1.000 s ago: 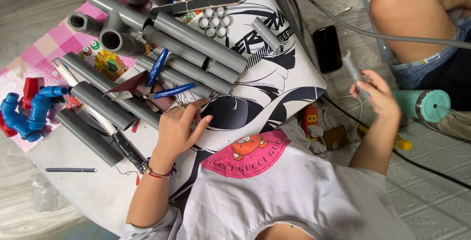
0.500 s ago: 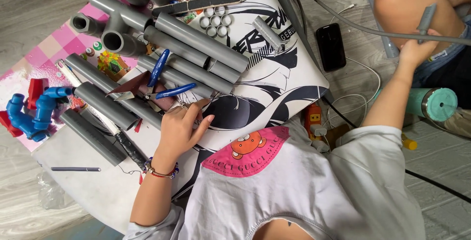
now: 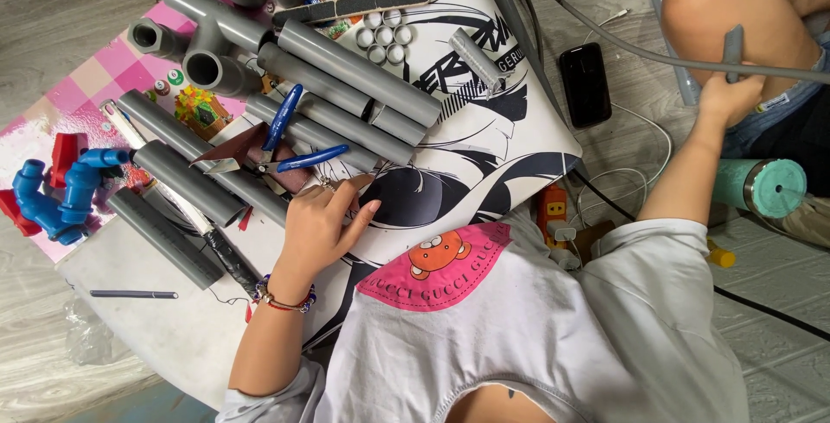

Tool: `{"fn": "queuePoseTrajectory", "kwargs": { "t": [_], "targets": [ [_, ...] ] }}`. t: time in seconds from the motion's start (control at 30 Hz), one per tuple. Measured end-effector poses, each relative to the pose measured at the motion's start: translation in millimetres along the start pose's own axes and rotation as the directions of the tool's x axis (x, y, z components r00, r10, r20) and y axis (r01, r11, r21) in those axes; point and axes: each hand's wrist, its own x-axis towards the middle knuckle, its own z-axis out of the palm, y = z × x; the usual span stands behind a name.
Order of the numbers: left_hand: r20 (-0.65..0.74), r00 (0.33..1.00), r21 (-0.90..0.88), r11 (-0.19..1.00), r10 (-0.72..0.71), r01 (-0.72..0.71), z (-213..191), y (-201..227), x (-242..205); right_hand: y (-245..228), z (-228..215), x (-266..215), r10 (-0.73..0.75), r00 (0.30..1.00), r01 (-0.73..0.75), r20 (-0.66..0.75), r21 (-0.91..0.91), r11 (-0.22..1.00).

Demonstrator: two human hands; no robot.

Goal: Assembling PVC pipes by sanding the ends and joining them with various fittings on a low work surface.

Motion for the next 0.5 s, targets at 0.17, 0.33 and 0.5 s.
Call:
{"fn": "queuePoseTrajectory", "kwargs": {
  "t": [0.17, 0.33, 0.5],
  "targets": [
    [-0.002, 1.0, 0.005, 1.0, 0.0, 0.0, 0, 0, 0, 2, -1, -7, 0.016, 0.999, -0.016, 0.037, -0.007, 1.0],
    [0.0, 1.0, 0.007, 1.0, -0.002, 0.002, 0, -1, -1, -7, -7, -21, -0.012, 0.999, 0.011, 0.042, 0.026, 1.0],
    [0.001, 1.0, -0.004, 1.0, 0.008, -0.008, -2, 0, 0, -3, -10, -40, 0.045, 0.994, -0.039, 0.101, -0.058, 0.998]
  ]
}}
